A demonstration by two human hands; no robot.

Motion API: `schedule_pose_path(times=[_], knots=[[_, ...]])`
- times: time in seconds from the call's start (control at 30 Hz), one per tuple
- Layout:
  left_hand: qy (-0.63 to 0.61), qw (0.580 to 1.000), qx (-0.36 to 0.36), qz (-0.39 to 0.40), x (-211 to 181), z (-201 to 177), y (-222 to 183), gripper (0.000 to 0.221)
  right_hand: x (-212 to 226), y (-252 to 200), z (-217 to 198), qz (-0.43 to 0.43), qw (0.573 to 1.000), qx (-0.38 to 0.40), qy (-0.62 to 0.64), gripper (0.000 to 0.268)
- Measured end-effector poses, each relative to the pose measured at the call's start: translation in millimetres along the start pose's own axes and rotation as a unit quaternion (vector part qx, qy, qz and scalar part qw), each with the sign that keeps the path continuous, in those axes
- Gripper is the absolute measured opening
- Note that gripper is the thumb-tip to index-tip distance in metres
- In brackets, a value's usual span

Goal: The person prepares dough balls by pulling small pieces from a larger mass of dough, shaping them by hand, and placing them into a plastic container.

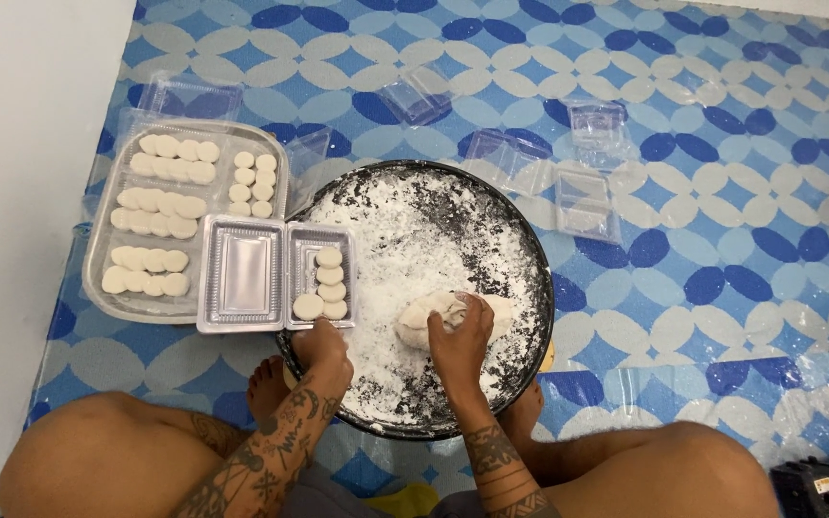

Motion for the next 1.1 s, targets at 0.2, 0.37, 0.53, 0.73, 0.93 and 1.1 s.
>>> schedule_pose_path(times=[0.2,0.37,0.53,0.73,0.93,1.1], knots=[[0.114,0.992,-0.041,0.028,-59,-19,-64,0.044,11,-2,-7,0.007,1.0,0.017,0.001,0.05],[0.152,0.986,-0.04,0.061,-63,-25,-65,0.043,5,0,-10,0.019,0.999,0.032,-0.013,0.049],[0.122,0.988,-0.012,0.09,-93,-39,-87,0.037,10,3,-8,0.027,0.998,0.039,-0.038,0.049],[0.1,0.982,0.071,0.145,-149,-44,-88,0.029,-17,17,-6,-0.033,0.998,-0.023,-0.053,0.052],[-0.086,0.977,-0.001,0.194,-186,-52,-14,0.05,-15,23,-13,-0.026,0.999,0.005,-0.047,0.049],[-0.082,0.995,0.01,0.047,-235,-64,-3,0.077,13,19,-29,0.105,0.989,0.104,-0.005,0.05]])
Point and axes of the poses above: each hand's wrist, its own y-axis towards the middle knuckle, its own z-axis out of the palm, x = y × z, the point moved 4 cm from there along y, towards the middle knuckle, and after that the axes turned 7 degrees about x, right-handed, at the moved point
